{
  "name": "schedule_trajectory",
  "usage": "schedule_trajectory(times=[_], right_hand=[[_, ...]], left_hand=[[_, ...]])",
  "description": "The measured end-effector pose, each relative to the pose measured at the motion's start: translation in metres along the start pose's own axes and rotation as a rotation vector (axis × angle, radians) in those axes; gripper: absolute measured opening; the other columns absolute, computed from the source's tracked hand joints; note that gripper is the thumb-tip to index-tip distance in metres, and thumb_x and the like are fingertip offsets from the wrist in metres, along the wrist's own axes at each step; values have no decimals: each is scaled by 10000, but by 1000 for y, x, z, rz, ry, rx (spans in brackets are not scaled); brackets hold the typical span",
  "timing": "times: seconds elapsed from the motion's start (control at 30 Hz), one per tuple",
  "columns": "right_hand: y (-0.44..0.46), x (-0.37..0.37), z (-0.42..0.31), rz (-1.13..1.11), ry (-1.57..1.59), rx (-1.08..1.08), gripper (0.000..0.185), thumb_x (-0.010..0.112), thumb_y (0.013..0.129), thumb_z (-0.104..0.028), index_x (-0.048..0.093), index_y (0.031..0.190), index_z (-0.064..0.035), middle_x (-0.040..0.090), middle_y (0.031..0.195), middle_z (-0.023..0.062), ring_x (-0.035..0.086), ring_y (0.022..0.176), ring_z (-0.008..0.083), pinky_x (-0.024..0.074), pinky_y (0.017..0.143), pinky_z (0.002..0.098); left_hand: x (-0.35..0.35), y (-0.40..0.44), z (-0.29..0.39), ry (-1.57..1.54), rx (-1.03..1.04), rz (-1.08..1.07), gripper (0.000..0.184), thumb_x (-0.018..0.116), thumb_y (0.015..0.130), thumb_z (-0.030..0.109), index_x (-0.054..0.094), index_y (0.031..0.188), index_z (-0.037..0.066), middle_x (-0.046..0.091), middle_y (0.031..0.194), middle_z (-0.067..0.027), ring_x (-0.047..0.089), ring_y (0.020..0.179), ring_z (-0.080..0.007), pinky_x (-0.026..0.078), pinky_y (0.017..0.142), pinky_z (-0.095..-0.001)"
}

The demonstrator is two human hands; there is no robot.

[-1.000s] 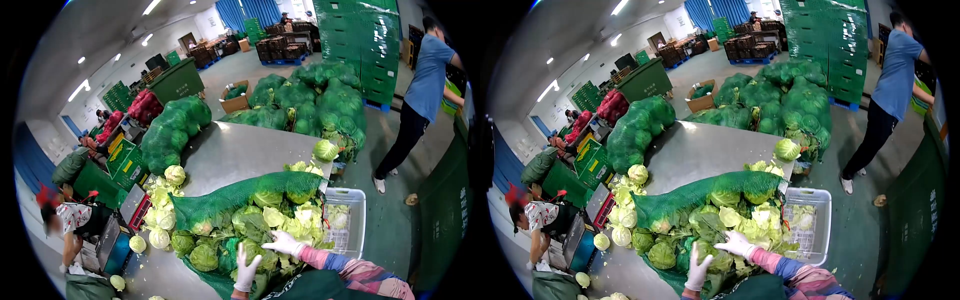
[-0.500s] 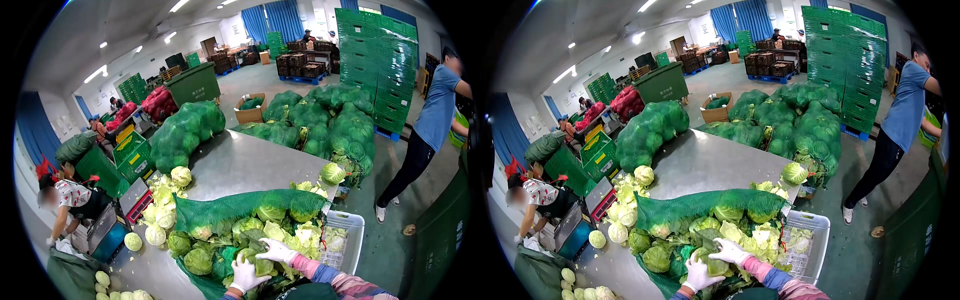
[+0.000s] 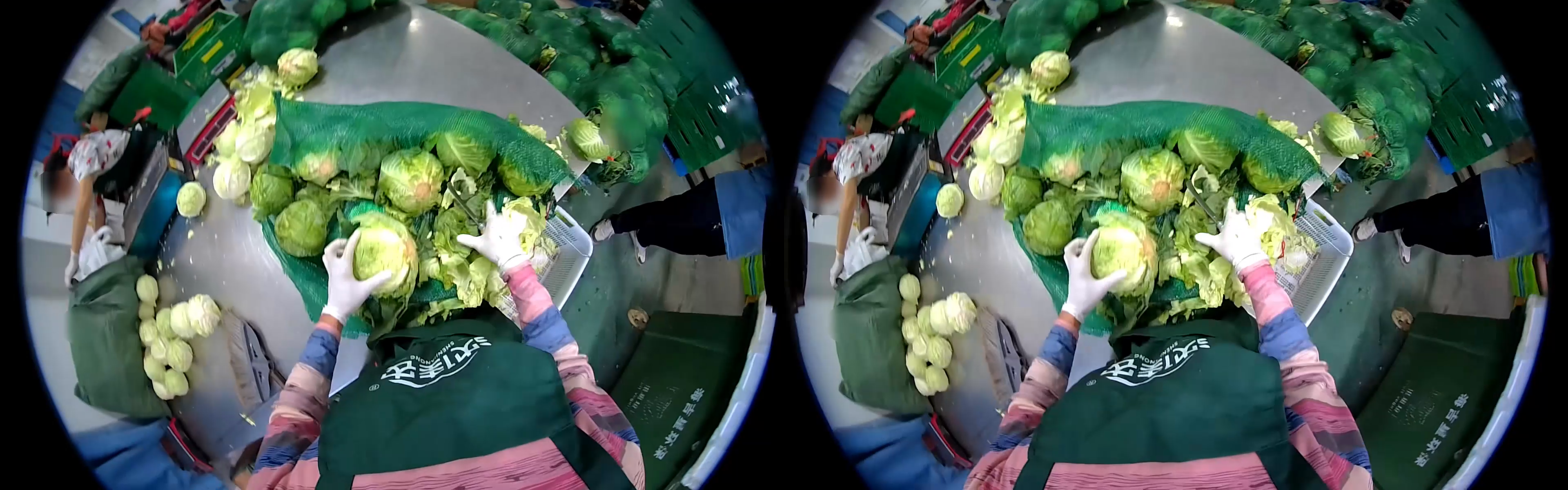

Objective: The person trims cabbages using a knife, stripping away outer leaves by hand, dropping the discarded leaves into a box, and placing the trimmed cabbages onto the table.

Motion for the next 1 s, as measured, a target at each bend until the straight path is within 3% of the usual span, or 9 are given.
schedule_trajectory(times=[0.07,0.1,0.2,0.27,0.43,0.63,0.8,0.9,1.0], right_hand=[[-33,-26,-30,257,-112,-96,860,790,733,-362,364,1368,32,532,1105,192,630,896,342,535,757,402],[-40,-27,-37,251,-117,-97,860,790,733,-362,364,1368,32,532,1105,192,630,896,342,535,757,402],[-55,-16,-56,256,252,-216,305,677,789,-123,507,1018,-15,515,1015,164,608,811,324,523,693,415],[-53,19,-46,275,189,-417,222,636,803,-113,527,968,-10,540,950,179,599,765,350,512,678,427],[-67,48,-56,244,218,-326,184,619,843,-161,559,946,-22,617,839,203,621,750,395,504,654,461],[-81,56,-70,186,93,-318,268,549,929,-278,587,1073,-55,669,859,169,650,716,366,521,635,454],[-79,70,-78,169,75,-344,212,502,933,-201,557,986,-3,660,821,207,639,688,385,513,621,475],[-76,71,-82,44,59,-292,220,489,926,-160,533,968,52,622,692,242,625,661,419,489,579,495],[-77,64,-87,-43,54,-244,231,491,926,-167,538,974,55,633,714,249,625,654,420,490,578,495]], left_hand=[[1,5,8,33,-73,-13,926,851,631,423,431,1396,114,387,1261,-173,381,1191,-350,335,1044,-423],[5,8,7,30,-80,-14,926,851,631,423,431,1396,114,387,1261,-173,381,1191,-350,335,1044,-423],[14,13,8,12,24,55,925,849,627,434,425,1383,112,395,1308,-186,398,1230,-374,339,1050,-443],[18,16,9,-30,-16,32,931,842,632,444,408,1386,111,398,1345,-189,401,1266,-383,336,1057,-457],[17,15,33,68,-184,21,1013,857,580,498,399,1389,95,383,1249,-200,395,1127,-406,347,1007,-498],[30,17,23,-64,-153,85,927,857,633,404,405,1368,63,400,1333,-222,391,1257,-378,334,1067,-439],[34,18,29,-87,-238,72,903,851,649,361,400,1362,41,396,1359,-226,385,1284,-376,321,1086,-431],[31,18,35,-85,-278,75,907,848,651,359,393,1369,42,394,1359,-223,386,1279,-379,326,1078,-438],[32,17,33,-86,-290,73,913,842,657,364,382,1383,55,382,1373,-226,386,1278,-386,329,1070,-448]])
Point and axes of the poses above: each hand's wrist, its own y-axis towards the middle knuckle, its own x-axis out of the palm, z = x × y, the point moved 2 cm from there along y, towards the middle knuckle
